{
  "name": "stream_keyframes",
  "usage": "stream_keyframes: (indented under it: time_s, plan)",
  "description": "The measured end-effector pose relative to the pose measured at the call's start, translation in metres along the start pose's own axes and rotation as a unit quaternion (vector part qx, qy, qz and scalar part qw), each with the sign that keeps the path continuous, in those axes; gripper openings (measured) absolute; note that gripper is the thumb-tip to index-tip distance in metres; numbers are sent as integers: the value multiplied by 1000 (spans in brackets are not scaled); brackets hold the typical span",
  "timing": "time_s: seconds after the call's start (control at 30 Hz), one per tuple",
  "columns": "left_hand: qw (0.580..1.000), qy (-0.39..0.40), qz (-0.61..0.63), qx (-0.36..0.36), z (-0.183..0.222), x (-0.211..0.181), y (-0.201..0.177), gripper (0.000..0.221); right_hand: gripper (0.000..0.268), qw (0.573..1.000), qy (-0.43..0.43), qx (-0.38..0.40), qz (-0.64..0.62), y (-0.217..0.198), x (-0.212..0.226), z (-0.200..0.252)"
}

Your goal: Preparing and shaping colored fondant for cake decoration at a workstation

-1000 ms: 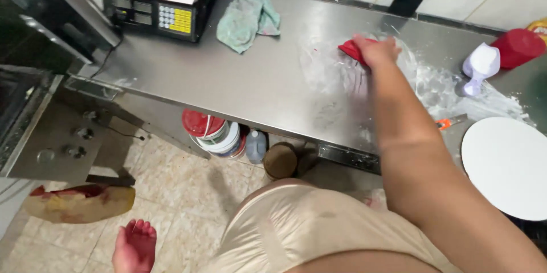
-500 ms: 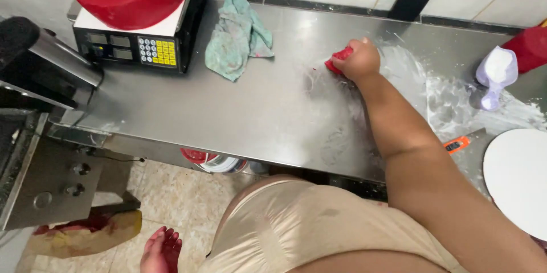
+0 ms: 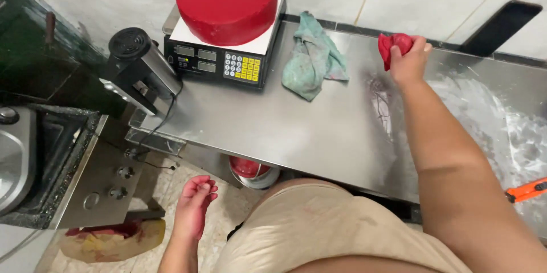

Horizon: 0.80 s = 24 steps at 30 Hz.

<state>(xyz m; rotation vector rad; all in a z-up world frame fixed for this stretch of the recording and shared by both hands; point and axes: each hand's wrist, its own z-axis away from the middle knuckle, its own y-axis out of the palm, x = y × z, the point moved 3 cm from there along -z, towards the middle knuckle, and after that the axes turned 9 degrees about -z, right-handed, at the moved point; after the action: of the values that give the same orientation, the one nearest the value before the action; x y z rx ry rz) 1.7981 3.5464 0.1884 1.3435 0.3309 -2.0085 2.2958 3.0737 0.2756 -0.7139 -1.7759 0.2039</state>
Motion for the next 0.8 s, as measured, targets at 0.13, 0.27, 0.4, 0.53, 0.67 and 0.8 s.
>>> stream_keyframes:
  time_s: [0.13,0.27,0.4,0.53,0.67,0.8]
  plan:
    - [989,90,-106,45,-32,-32,-6,24,55,974,-15,129,187,21,21,9]
    - [966,199,-157,54,-47,-52,-7,18,98,915,90,101,380,10,69,30]
    - [839,419,-344,52,-59,-93,19,3,70,946,-121,74,292,48,58,37]
    - [736,550,-370,135,-98,-86,48,8,100,952,-31,270,143,116,107,78]
    - [741,523,-388,162,-126,-70,76,14,103,917,13,211,339,193,109,101]
    - [681,542,-484,85,-122,-63,88,15,100,931,71,189,303,218,105,82]
